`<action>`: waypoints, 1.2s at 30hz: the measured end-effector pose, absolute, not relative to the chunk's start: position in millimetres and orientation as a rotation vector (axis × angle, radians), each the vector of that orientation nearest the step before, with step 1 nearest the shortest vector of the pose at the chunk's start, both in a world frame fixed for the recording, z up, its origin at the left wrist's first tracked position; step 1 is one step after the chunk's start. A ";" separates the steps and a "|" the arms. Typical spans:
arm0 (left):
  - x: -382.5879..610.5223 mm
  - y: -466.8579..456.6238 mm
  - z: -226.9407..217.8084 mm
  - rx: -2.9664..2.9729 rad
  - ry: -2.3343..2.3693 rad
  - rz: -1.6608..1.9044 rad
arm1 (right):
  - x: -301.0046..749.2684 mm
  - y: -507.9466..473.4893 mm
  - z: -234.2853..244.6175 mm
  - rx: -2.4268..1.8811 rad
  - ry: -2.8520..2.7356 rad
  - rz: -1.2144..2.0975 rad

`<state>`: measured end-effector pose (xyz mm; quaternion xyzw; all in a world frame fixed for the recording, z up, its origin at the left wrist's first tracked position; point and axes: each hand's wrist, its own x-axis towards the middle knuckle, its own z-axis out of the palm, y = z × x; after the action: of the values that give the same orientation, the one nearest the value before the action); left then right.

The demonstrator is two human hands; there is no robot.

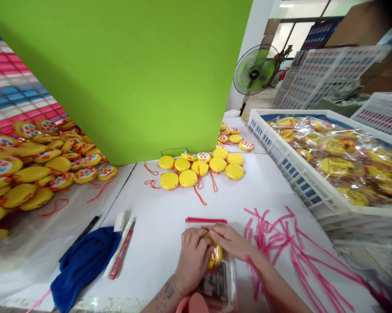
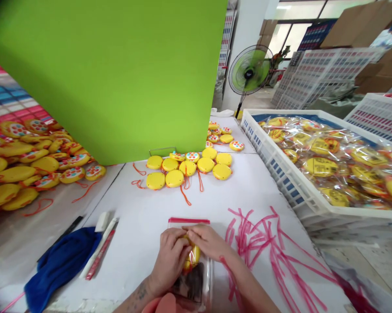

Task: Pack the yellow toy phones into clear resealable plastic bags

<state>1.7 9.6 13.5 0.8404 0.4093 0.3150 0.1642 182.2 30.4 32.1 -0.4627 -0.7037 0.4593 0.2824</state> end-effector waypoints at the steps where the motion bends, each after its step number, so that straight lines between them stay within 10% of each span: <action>1: 1.5 9.8 13.2 2.375 1.163 0.916 | 180.9 30.1 34.2 -1.216 -1.927 1.196; 9: -0.6 12.3 5.9 2.170 1.173 0.828 | 210.5 28.6 32.0 -1.796 -1.811 0.954; 36: -15.8 28.7 29.3 1.118 1.124 0.843 | 164.6 3.9 32.4 -1.376 -1.103 0.963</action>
<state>-15.8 28.7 29.3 0.4870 0.4895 0.3669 0.6234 164.6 3.9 32.4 -0.5780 -0.4632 0.4045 0.5364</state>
